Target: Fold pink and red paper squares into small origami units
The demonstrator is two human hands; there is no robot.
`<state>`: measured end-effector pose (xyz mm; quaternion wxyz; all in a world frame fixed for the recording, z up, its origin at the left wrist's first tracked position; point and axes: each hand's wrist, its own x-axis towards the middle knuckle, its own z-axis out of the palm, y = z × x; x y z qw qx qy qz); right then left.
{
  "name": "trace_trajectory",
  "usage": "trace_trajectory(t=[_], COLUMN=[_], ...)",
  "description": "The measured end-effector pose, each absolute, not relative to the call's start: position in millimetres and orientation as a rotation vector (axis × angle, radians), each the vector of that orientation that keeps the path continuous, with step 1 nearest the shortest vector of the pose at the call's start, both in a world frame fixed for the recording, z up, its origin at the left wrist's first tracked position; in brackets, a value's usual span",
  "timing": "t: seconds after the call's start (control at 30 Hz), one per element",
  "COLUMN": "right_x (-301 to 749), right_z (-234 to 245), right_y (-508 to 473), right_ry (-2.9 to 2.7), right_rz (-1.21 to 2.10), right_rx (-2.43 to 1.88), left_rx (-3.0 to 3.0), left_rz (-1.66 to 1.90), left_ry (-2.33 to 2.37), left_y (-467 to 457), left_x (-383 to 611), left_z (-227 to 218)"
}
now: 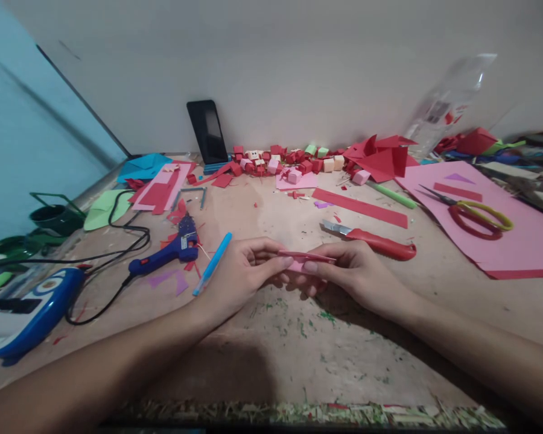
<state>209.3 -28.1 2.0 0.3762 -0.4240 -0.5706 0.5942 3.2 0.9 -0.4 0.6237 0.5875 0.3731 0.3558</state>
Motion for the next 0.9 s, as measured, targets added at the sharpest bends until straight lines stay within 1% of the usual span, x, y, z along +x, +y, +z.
trace_trajectory(t=[0.33,0.6,0.8,0.9], right_x=[208.9,212.7,214.1,213.7], right_z=[3.1,1.4,-1.3,-0.6], right_y=[-27.0,-26.3,-24.7,-24.5], right_ry=[-1.386,-1.407,-1.417,-1.421], right_rz=[1.525,1.58,1.583,1.578], right_rx=[-1.174,-1.134,-1.135,-1.153], left_rx=[1.298,1.311,1.327,1.369], left_rz=[0.886,0.887,0.86,0.792], left_ry=[0.924,0.923,0.918,0.902], left_y=[1.6,2.0,2.4,3.0], left_x=[3.3,4.5,2.9,1.6], left_z=[-3.6,-3.0,-4.0,-4.7])
